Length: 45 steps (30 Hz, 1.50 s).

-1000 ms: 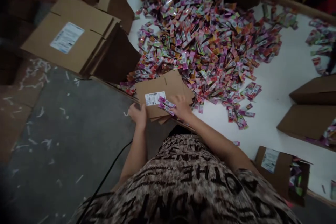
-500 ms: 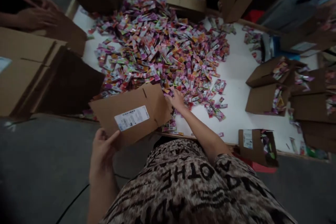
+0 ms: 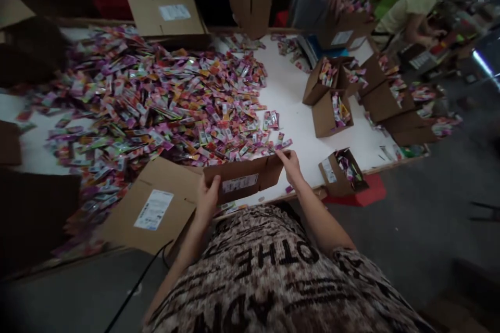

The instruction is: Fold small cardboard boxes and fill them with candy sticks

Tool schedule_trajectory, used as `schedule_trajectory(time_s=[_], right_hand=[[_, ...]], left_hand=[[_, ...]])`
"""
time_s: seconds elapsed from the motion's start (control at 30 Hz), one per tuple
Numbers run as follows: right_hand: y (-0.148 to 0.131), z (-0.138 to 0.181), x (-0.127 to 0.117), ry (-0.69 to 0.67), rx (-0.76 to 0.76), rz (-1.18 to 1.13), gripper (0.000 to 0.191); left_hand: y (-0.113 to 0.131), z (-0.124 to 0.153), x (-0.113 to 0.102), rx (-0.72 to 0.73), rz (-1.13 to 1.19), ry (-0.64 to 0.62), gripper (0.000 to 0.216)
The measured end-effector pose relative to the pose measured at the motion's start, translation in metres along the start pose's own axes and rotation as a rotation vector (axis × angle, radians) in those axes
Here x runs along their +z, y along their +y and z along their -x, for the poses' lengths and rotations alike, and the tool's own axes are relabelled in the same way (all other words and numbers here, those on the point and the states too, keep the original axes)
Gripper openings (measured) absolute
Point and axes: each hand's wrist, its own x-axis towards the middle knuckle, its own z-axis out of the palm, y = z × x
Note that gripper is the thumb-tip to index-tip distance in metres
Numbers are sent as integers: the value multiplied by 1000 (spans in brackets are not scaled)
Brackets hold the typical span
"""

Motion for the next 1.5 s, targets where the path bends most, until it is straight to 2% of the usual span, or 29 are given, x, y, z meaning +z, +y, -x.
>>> schedule_trajectory(time_s=[0.07,0.13,0.23,0.3,0.33,0.4,0.47,0.5,0.57,0.63,0.7,0.77,0.83,0.87,0.93,1.07,1.13,1.2,1.27,1.33,1.37,1.43,1.47,1.5], right_hand=[[12,1,-17,36,-36,-28,54],[22,2,-29,-1,-57,23,59],[20,-13,-47,-253,-46,264,61],[5,-45,-65,-371,-90,486,63],[-7,-69,-77,-327,-136,601,66],[-35,-124,-105,-31,-213,829,72],[-58,-178,-131,258,-157,1034,75],[-65,-200,-141,305,-86,1130,68],[-65,-223,-155,215,36,1292,43],[-48,-216,-158,42,43,1409,26],[-23,-191,-149,-87,-36,1471,23],[-4,-168,-129,-202,-136,1473,22],[-1,-164,-99,-278,-221,1434,24],[-6,-172,-83,-284,-241,1410,24],[-27,-209,-48,-227,-229,1355,26],[-89,-317,10,-111,-194,1255,29],[-114,-360,27,-80,-224,1229,35],[-126,-380,33,-19,-310,1173,49],[-118,-371,26,-6,-442,1025,58],[-90,-330,6,-145,-480,800,47],[-68,-300,-7,-270,-437,681,41],[-17,-227,-32,-570,-243,483,45],[10,-190,-42,-644,-159,395,50],[35,-155,-50,-643,-93,341,52]], left_hand=[[-1,-4,25,33,-56,29,45],[-4,-9,41,-8,-90,62,54],[-12,-19,54,-90,-151,221,60],[-20,-25,59,-154,-207,304,51],[-24,-27,61,-183,-232,306,47],[-32,-25,62,-202,-257,244,43],[-38,-18,60,-174,-236,169,48],[-40,-13,57,-161,-221,149,53],[-43,-3,49,-155,-213,146,59],[-46,4,37,-181,-246,162,64],[-48,6,26,-221,-295,178,69],[-50,6,19,-261,-327,195,72],[-49,4,19,-283,-331,203,74],[-49,4,21,-293,-324,206,75],[-47,7,27,-310,-310,219,76],[-46,21,36,-343,-305,251,77],[-48,29,34,-343,-287,246,73],[-50,33,31,-314,-263,248,70],[-49,32,27,-269,-244,286,70],[-47,26,25,-230,-227,343,71],[-47,21,26,-214,-215,365,71],[-49,12,30,-191,-192,382,69],[-50,7,33,-181,-183,383,67],[-51,3,38,-168,-173,384,65]])
